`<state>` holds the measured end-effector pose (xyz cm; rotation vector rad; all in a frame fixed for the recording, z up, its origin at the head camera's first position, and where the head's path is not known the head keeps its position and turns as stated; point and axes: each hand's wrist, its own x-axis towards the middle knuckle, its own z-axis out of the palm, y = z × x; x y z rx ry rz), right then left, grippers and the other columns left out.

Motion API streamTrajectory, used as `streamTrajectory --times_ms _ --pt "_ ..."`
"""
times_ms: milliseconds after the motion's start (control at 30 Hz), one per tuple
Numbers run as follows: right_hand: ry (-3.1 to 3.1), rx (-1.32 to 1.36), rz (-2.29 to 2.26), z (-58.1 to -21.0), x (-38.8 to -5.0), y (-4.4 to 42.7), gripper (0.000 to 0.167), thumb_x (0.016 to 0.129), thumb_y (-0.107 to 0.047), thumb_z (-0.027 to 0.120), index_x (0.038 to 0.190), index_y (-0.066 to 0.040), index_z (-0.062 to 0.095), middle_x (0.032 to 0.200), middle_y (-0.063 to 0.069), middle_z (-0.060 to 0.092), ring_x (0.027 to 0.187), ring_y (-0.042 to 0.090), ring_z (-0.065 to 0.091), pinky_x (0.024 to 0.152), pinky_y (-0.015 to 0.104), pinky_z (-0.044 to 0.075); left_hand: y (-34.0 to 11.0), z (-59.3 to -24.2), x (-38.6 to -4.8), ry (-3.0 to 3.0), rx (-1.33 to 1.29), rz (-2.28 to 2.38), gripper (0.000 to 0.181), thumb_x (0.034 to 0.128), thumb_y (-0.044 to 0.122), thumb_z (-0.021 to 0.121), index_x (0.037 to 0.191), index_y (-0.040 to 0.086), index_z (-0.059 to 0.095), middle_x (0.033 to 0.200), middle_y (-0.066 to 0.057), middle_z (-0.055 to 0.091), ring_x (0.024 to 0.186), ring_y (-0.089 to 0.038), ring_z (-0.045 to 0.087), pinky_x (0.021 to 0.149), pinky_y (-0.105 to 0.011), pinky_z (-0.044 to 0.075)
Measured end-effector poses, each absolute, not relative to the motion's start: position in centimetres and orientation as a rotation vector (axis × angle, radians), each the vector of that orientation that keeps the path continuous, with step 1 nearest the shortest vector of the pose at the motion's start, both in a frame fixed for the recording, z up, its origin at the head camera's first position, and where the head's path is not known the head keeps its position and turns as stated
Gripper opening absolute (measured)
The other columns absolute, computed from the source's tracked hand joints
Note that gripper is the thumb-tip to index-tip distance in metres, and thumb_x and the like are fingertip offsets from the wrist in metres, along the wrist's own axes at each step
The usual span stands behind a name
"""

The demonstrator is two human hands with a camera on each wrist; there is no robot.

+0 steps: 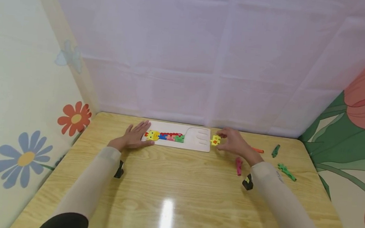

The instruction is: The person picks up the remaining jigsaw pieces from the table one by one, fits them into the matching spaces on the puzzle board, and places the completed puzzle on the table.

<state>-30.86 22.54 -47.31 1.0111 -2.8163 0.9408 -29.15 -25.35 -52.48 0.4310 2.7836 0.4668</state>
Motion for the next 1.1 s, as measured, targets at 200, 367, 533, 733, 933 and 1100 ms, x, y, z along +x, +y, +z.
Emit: streamTrajectory --times_ms 200,367,533,733,933,1100 --pt "-2.786 1.034 0.933 -47.5 -31.2 22.0 0.051 0.073 -0.010 0.091 0.117 0.008 0.073 0.109 0.023 0.073 0.099 0.042 0.072 0.090 0.056 0.060 -25.3 -52.4 -29.2 2.783 0.433 0.473 0.114 0.0939 0.083 0.046 0.172 0.012 0.002 0.179 -0.008 -0.005 0.165 -0.030 -0.006 0.126 -0.064 -0.013" --pt "-2.744 1.074 0.946 -47.4 -31.3 21.5 0.051 0.072 -0.011 0.090 0.115 0.010 0.073 0.105 0.022 0.072 0.097 0.043 0.071 0.089 0.058 0.059 -25.2 -52.4 -29.1 2.784 0.429 0.476 0.115 0.0937 0.083 0.046 0.172 0.011 0.002 0.179 -0.009 -0.004 0.165 -0.030 -0.006 0.126 -0.063 -0.012" --pt "-2.739 1.076 0.938 -47.5 -31.6 20.8 0.050 0.073 -0.012 0.088 0.116 0.009 0.074 0.103 0.020 0.073 0.096 0.039 0.071 0.089 0.055 0.060 -25.2 -52.2 -29.1 2.787 0.423 0.480 0.115 0.0936 0.083 0.046 0.172 0.011 0.003 0.179 -0.010 -0.004 0.165 -0.031 -0.005 0.126 -0.064 -0.012" --pt "-2.746 1.091 1.002 -47.4 -31.7 20.0 0.050 0.073 -0.008 0.090 0.117 0.009 0.073 0.105 0.020 0.072 0.098 0.039 0.071 0.091 0.053 0.060 -25.2 -52.1 -29.0 2.781 0.422 0.476 0.116 0.0932 0.083 0.048 0.172 0.011 0.002 0.179 -0.009 -0.004 0.165 -0.030 -0.006 0.126 -0.064 -0.012" --pt "-2.727 1.113 1.053 -47.4 -31.7 19.3 0.048 0.075 -0.007 0.092 0.115 0.010 0.073 0.106 0.022 0.072 0.099 0.041 0.071 0.092 0.055 0.060 -25.2 -52.1 -29.1 2.779 0.422 0.473 0.113 0.0943 0.081 0.048 0.172 0.012 0.002 0.179 -0.008 -0.004 0.165 -0.029 -0.006 0.127 -0.063 -0.012" --pt "-2.712 1.134 1.030 -47.6 -31.9 18.8 0.046 0.075 -0.007 0.092 0.113 0.010 0.073 0.104 0.021 0.072 0.097 0.039 0.071 0.091 0.053 0.060 -25.2 -51.8 -29.0 2.769 0.416 0.479 0.115 0.0934 0.082 0.049 0.172 0.012 0.002 0.179 -0.008 -0.004 0.165 -0.029 -0.006 0.126 -0.064 -0.012"
